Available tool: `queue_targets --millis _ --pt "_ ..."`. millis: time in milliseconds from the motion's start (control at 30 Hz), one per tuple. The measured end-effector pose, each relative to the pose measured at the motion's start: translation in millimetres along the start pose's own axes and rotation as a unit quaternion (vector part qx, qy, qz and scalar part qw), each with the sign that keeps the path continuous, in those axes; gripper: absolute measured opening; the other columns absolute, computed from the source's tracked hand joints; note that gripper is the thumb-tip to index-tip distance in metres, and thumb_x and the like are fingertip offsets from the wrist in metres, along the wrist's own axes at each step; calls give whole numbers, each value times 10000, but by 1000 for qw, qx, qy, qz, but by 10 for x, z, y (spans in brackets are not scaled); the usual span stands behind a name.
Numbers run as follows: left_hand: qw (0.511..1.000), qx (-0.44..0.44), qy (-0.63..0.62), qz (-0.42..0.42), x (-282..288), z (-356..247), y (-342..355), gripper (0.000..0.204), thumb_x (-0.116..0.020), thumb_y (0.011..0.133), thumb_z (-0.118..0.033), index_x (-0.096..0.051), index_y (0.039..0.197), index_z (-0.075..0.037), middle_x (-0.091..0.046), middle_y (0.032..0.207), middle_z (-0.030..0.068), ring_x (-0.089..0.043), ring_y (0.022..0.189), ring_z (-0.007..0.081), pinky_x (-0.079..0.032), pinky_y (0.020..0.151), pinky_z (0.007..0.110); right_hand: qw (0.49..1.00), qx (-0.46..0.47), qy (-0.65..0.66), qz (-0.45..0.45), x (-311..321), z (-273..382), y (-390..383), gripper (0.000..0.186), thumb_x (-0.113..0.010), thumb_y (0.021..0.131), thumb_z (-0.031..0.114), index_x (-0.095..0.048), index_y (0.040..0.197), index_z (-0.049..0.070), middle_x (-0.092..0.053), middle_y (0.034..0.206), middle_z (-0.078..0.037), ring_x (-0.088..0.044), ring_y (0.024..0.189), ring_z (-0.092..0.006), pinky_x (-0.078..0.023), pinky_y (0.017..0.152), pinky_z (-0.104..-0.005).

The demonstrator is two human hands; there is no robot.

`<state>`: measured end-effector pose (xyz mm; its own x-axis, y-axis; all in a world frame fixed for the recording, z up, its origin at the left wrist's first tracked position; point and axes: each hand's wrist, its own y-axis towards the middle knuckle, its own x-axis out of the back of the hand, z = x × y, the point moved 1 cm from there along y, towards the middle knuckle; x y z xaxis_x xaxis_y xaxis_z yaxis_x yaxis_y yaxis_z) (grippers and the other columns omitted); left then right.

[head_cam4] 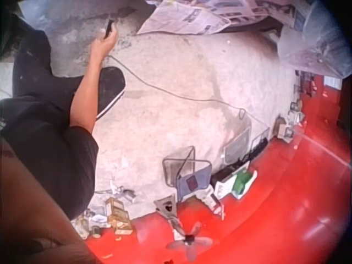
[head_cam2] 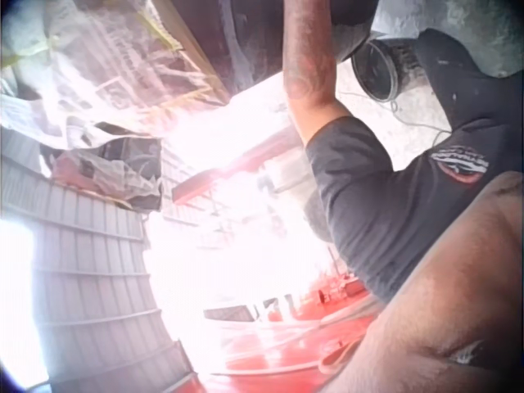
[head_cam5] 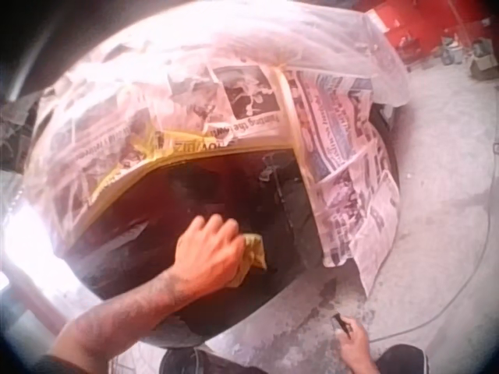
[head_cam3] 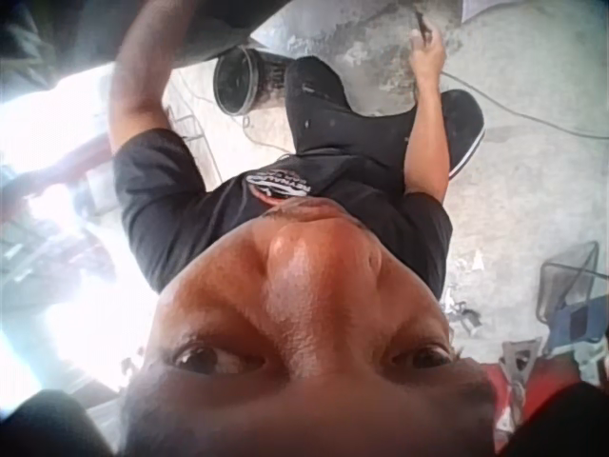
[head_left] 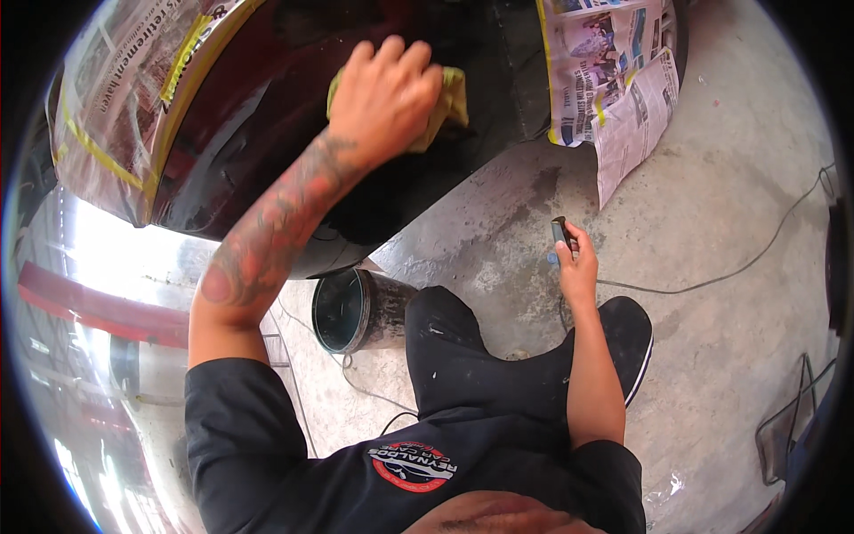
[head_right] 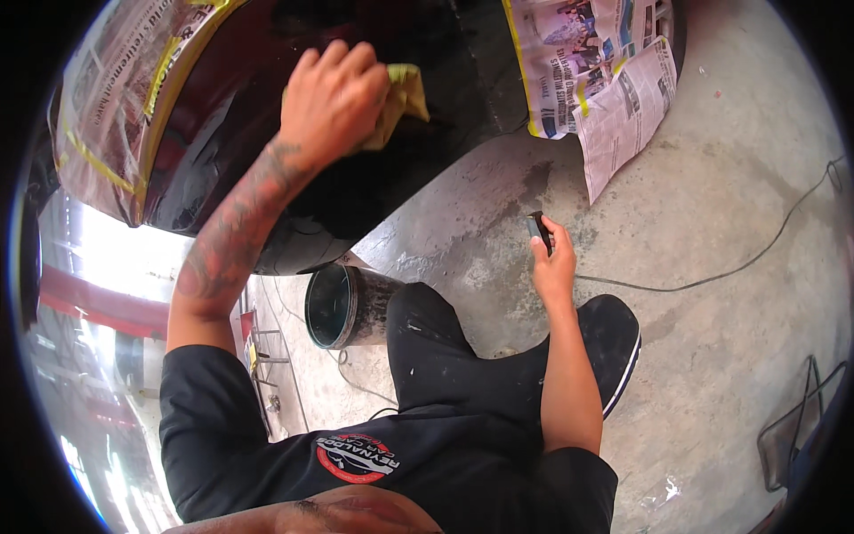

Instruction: The person dips a sanding block and a cloth into a bucket of water and then sands a black car panel, repeatedly applying water and wiping the surface with the cloth to refine the finish.

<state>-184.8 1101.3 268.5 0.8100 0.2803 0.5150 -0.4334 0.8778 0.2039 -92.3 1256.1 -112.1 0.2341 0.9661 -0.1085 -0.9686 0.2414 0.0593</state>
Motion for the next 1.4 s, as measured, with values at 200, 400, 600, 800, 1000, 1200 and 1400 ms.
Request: queue_targets --millis 200,400,600,800,1000,1200,1400 --pt "998 7 -8 66 69 -218 -312 154 -729 774 -247 -628 778 -131 -551 839 7 -556 819 191 -403 661 345 1000 -1 -18 -9 92 36 3 388 -624 929 85 -608 1311 24 -632 1226 -150 -622 1047 -245 -477 951 -345" --pt "993 73 12 88 201 -138 -110 353 -682 785 -193 -638 1122 -98 -682 774 46 -680 763 230 -471 642 368 999 -21 -40 21 18 20 1 391 -637 924 72 -604 1311 27 -625 1239 -162 -624 1105 -276 -478 966 -352" --pt "943 191 -54 267 482 77 453 740 -677 788 -270 -488 1452 -3 -723 774 124 -709 708 296 -520 657 409 996 -6 -80 48 -15 -59 -6 393 -633 921 57 -597 1311 24 -619 1255 -184 -620 1130 -326 -481 977 -382" --pt "920 187 -29 344 482 64 503 882 -634 829 -312 -292 1552 59 -747 858 200 -736 751 331 -564 738 423 995 -4 -84 48 -19 -110 -5 385 -644 906 56 -603 1288 22 -627 1244 -192 -623 1119 -345 -484 976 -391" --pt "930 165 -15 329 446 59 350 822 -622 853 -319 -348 1531 57 -741 787 177 -723 659 308 -559 650 427 994 -9 -91 52 -34 -78 5 396 -649 899 55 -600 1291 25 -628 1240 -199 -623 1124 -348 -484 975 -393" --pt "930 160 -21 329 540 6 229 796 -613 862 -313 -365 1522 57 -724 718 159 -702 603 299 -545 616 422 992 -13 -110 56 -41 -102 18 398 -655 899 63 -599 1291 29 -626 1238 -207 -615 1142 -366 -473 995 -410" --pt "948 147 -12 281 293 33 -10 973 -702 759 -259 -252 1604 -84 -730 733 92 -704 629 295 -511 566 411 992 -6 -109 59 -52 -150 23 401 -668 895 65 -599 1288 27 -624 1248 -210 -610 1149 -370 -471 1001 -416"
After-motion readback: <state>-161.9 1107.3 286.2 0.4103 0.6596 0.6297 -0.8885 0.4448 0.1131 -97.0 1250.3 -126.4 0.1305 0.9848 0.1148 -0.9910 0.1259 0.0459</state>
